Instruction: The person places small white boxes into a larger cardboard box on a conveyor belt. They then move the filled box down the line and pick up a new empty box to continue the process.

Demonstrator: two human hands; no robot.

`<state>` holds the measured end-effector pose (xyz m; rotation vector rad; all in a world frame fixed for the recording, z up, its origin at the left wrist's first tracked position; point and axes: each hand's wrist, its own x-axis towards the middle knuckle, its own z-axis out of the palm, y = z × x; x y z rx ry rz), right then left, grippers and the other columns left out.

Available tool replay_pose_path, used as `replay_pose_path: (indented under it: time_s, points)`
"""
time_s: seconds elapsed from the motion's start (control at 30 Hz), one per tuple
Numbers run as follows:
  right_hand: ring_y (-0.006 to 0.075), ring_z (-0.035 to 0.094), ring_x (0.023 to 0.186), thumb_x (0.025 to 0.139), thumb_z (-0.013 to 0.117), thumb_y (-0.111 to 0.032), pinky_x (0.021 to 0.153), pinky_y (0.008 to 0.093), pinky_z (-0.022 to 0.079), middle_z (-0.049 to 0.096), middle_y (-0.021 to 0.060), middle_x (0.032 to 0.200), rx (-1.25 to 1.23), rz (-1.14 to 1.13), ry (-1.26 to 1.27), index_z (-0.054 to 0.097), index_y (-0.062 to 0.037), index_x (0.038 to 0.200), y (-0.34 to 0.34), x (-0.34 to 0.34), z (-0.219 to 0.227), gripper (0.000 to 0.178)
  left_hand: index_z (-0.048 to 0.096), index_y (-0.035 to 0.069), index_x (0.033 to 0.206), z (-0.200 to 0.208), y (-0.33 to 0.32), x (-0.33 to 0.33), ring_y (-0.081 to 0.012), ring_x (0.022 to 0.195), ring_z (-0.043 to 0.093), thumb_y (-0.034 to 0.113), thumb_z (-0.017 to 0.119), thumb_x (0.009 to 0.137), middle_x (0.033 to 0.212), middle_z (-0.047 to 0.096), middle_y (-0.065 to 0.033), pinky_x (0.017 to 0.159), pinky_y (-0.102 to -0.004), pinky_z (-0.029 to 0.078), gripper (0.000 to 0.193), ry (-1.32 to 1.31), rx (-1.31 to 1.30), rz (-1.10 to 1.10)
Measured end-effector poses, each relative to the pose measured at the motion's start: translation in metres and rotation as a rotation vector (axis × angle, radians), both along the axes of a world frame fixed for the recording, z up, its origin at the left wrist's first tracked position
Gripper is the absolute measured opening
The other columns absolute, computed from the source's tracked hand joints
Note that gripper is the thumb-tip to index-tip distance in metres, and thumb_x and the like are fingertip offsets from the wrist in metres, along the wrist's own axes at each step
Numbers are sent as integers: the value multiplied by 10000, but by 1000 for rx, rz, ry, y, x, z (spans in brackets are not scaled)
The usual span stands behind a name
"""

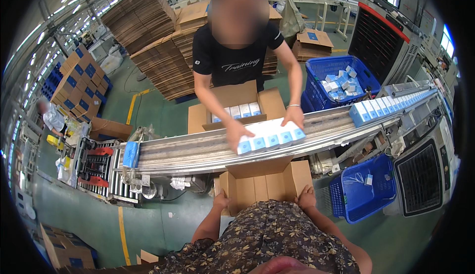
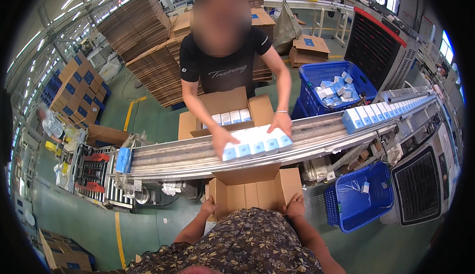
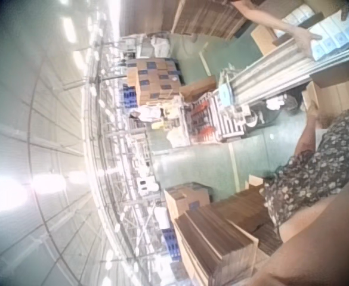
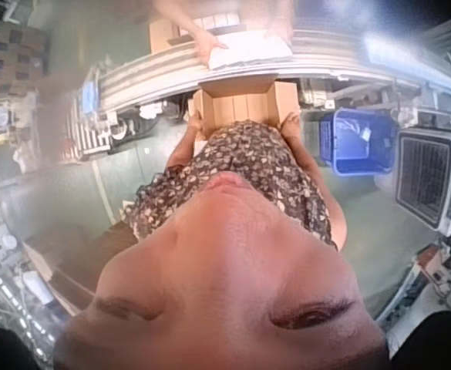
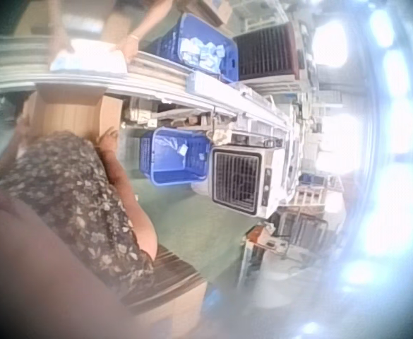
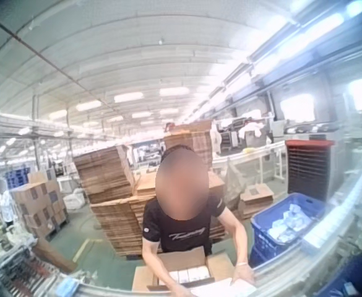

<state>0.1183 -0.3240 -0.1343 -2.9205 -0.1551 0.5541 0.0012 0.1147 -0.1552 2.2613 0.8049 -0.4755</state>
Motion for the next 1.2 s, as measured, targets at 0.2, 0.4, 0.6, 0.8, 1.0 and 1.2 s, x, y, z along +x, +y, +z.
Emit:
replay_pose_path:
  time_s: [0.2, 0.4, 0.6, 0.8, 1.0, 1.2]
  points:
    - [484, 299, 1399, 816, 682, -492, 1169, 433, 267, 298, 400, 1471, 36, -15, -38, 221, 124, 1474, -1, -7, 5, 1012, 341, 55, 1499, 6, -26, -41, -411, 1265, 504, 400, 743, 737, 1441, 463, -250, 1049, -450, 433, 928, -240, 217, 53]
    - [454, 285, 1421, 805, 684, -504, 1175, 412, 269, 293, 375, 1493, 25, -68, -21, 225, 87, 1491, 0, -8, 10, 1015, 317, 56, 1508, 15, -54, -62, -437, 1342, 404, 478, 740, 733, 1492, 390, -255, 1100, -465, 376, 978, -82, 188, 204]
    - [447, 276, 1430, 799, 684, -510, 1182, 413, 258, 291, 366, 1502, 2, -65, -20, 224, 85, 1492, 3, -8, 7, 1023, 313, 58, 1509, 15, -48, -64, -448, 1308, 430, 481, 731, 736, 1476, 400, -270, 1084, -470, 385, 975, -65, 173, 183]
    - [443, 282, 1429, 791, 694, -524, 1185, 431, 247, 293, 359, 1506, 14, -69, -31, 226, 79, 1495, 1, -14, 16, 1038, 315, 38, 1501, 19, -49, -64, -440, 1299, 442, 469, 729, 734, 1466, 411, -273, 1087, -466, 378, 972, -95, 180, 175]
    - [452, 279, 1432, 768, 735, -528, 1189, 448, 237, 282, 348, 1519, 67, -98, -56, 261, 51, 1487, -7, -13, 3, 1037, 379, -45, 1408, 18, -46, -58, -442, 1202, 521, 455, 757, 705, 1305, 533, -291, 1018, -469, 437, 942, -133, 191, 110]
    - [456, 255, 1444, 774, 739, -509, 1180, 462, 269, 229, 340, 1546, 83, -156, 17, 253, 22, 1498, -2, -16, 23, 1021, 456, -34, 1317, -35, -30, -59, -468, 1075, 548, 494, 754, 753, 1209, 566, -288, 930, -513, 461, 828, -190, 303, 120]
